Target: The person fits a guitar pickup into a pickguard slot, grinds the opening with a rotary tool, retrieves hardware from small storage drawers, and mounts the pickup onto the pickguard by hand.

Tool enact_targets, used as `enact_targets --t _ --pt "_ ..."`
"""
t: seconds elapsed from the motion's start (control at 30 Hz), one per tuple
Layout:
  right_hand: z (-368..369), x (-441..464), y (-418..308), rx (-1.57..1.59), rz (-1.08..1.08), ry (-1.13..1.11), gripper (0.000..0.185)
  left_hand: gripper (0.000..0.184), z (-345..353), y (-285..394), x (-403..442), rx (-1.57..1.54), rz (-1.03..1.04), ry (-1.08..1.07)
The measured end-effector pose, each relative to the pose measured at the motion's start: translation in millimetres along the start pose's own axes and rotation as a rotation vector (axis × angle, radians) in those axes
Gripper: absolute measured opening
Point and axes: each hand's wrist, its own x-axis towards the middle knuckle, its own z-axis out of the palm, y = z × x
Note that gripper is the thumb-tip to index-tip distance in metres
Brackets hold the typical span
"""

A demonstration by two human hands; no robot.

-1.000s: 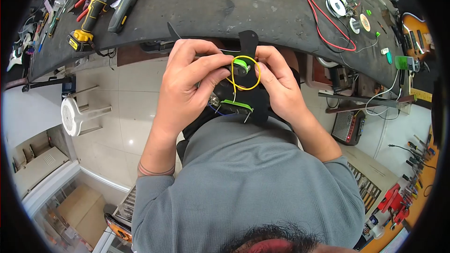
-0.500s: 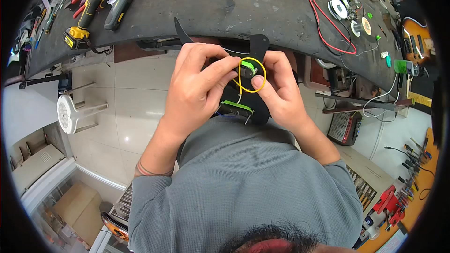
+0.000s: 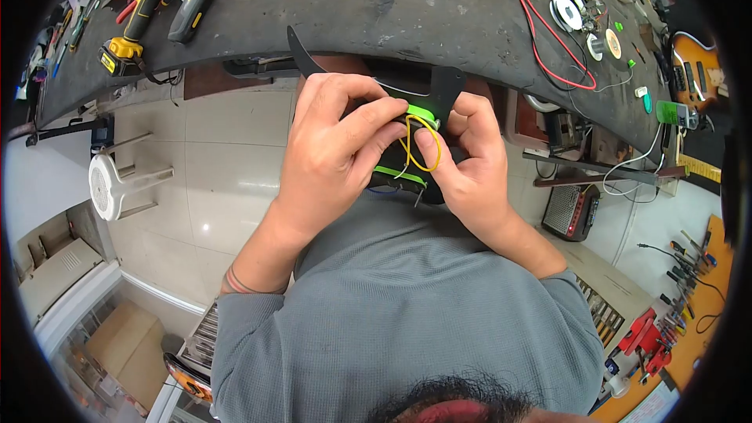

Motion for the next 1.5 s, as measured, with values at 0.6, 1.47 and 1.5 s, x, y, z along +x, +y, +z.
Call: enact_targets --t 0.6,1.47,1.5 --pt "-20.1 -6.9 8.2 0.038 -0.029 -0.188 0.043 0.056 -60.5 -7.1 44.2 -0.062 0.073 -0.490" --pt "64.5 82.8 2.6 -0.118 -0.390 -0.262 0.018 0.056 -169.1 -13.3 27.5 -0.325 -0.743 -0.705" --pt "66.8 87.9 4.4 -0.018 -0.297 -0.298 0.018 0.056 -176.0 -29.9 24.5 -0.443 -0.699 -0.690"
